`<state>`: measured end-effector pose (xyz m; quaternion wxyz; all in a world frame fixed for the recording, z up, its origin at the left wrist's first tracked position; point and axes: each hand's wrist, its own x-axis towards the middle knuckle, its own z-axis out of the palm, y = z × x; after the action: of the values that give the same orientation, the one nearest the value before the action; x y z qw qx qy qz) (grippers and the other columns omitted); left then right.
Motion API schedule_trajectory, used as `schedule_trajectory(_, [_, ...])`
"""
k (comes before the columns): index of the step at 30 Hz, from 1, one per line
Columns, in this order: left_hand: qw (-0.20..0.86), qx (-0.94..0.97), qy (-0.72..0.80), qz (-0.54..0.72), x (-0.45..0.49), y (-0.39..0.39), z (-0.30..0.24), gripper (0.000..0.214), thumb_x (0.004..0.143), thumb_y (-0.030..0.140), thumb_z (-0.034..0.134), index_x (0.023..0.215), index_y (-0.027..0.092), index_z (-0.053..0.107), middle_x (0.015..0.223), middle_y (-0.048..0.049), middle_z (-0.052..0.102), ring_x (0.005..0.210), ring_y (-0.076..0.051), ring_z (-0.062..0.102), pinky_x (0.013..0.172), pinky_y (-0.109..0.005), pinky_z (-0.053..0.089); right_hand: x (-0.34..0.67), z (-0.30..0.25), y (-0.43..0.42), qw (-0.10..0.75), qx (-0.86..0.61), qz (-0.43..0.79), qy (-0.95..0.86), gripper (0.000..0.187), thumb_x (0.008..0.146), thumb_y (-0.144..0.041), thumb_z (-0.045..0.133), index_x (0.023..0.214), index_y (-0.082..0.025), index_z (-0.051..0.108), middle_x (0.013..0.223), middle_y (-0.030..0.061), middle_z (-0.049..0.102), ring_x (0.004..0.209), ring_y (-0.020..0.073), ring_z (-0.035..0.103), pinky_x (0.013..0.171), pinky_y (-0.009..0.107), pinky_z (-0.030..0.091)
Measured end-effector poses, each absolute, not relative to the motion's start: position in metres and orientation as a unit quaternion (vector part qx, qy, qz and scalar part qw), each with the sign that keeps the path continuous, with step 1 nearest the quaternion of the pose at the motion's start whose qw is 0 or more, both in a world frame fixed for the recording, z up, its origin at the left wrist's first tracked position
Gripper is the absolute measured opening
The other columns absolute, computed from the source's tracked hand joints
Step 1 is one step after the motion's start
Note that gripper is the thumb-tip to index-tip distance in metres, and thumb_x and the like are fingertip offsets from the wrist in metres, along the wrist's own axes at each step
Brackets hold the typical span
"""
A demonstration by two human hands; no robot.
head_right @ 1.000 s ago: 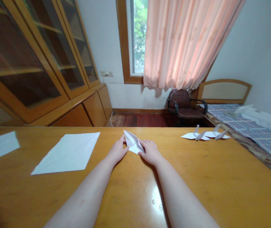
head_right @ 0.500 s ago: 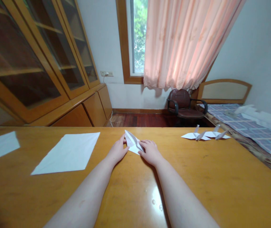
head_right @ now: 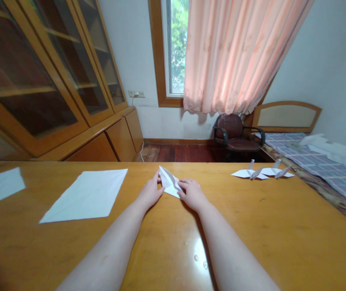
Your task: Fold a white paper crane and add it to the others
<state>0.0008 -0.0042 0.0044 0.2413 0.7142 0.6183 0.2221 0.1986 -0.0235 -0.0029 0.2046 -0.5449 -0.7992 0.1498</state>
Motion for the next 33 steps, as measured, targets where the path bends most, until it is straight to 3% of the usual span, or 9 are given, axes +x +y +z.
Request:
schedule_trajectory(14, [0.205, 0.749, 0.581, 0.246, -0.004, -0.001, -0.006, 0.083, 0.076, 0.021, 0.054, 0.144, 0.022, 0.005, 0.115, -0.0076, 0.061, 0.105, -0.019, 0.055, 0.089, -0.028, 0.039, 0.198, 0.001, -0.026, 0.184, -0.543, 0.154, -0.805, 0.046, 0.08, -0.046, 0.054, 0.121, -0.027, 0.055, 0.125, 0.0073, 0.052, 0.114, 0.0247, 0.043, 0.098, 0.039, 0.028])
schedule_trajectory(19, [0.162, 0.791, 0.555, 0.199, -0.004, -0.004, -0.001, 0.066, 0.08, 0.02, 0.047, 0.14, 0.03, 0.023, 0.123, -0.0056, 0.055, 0.111, -0.021, 0.049, 0.095, -0.032, 0.035, 0.198, 0.0, -0.026, 0.177, -0.543, 0.153, -0.807, 0.045, 0.08, -0.047, 0.052, 0.121, -0.028, 0.055, 0.125, 0.0072, 0.052, 0.114, 0.0249, 0.042, 0.098, 0.04, 0.027])
schedule_trajectory(24, [0.149, 0.823, 0.527, 0.148, -0.002, -0.006, -0.002, 0.042, 0.087, 0.026, 0.038, 0.125, 0.042, 0.048, 0.12, -0.0009, 0.053, 0.112, -0.022, 0.045, 0.096, -0.036, 0.033, 0.198, 0.0, -0.025, 0.168, -0.542, 0.155, -0.809, 0.045, 0.081, -0.048, 0.051, 0.122, -0.031, 0.054, 0.125, 0.0071, 0.051, 0.114, 0.025, 0.042, 0.098, 0.041, 0.026])
schedule_trajectory(29, [0.155, 0.832, 0.518, 0.127, -0.002, -0.009, -0.003, 0.039, 0.085, 0.034, 0.043, 0.122, 0.043, 0.05, 0.124, 0.0, 0.049, 0.115, -0.023, 0.041, 0.099, -0.039, 0.03, 0.196, 0.005, -0.028, 0.161, -0.539, 0.153, -0.812, 0.045, 0.082, -0.048, 0.051, 0.124, -0.034, 0.051, 0.127, 0.0064, 0.049, 0.116, 0.025, 0.041, 0.098, 0.041, 0.025])
schedule_trajectory(33, [0.154, 0.829, 0.523, 0.125, -0.001, -0.009, -0.002, 0.039, 0.084, 0.037, 0.044, 0.122, 0.043, 0.051, 0.119, -0.0013, 0.051, 0.113, -0.024, 0.041, 0.099, -0.039, 0.03, 0.195, 0.003, -0.027, 0.163, -0.551, 0.158, -0.803, 0.049, 0.081, -0.048, 0.052, 0.125, -0.028, 0.052, 0.128, 0.0078, 0.049, 0.116, 0.0251, 0.042, 0.099, 0.041, 0.025])
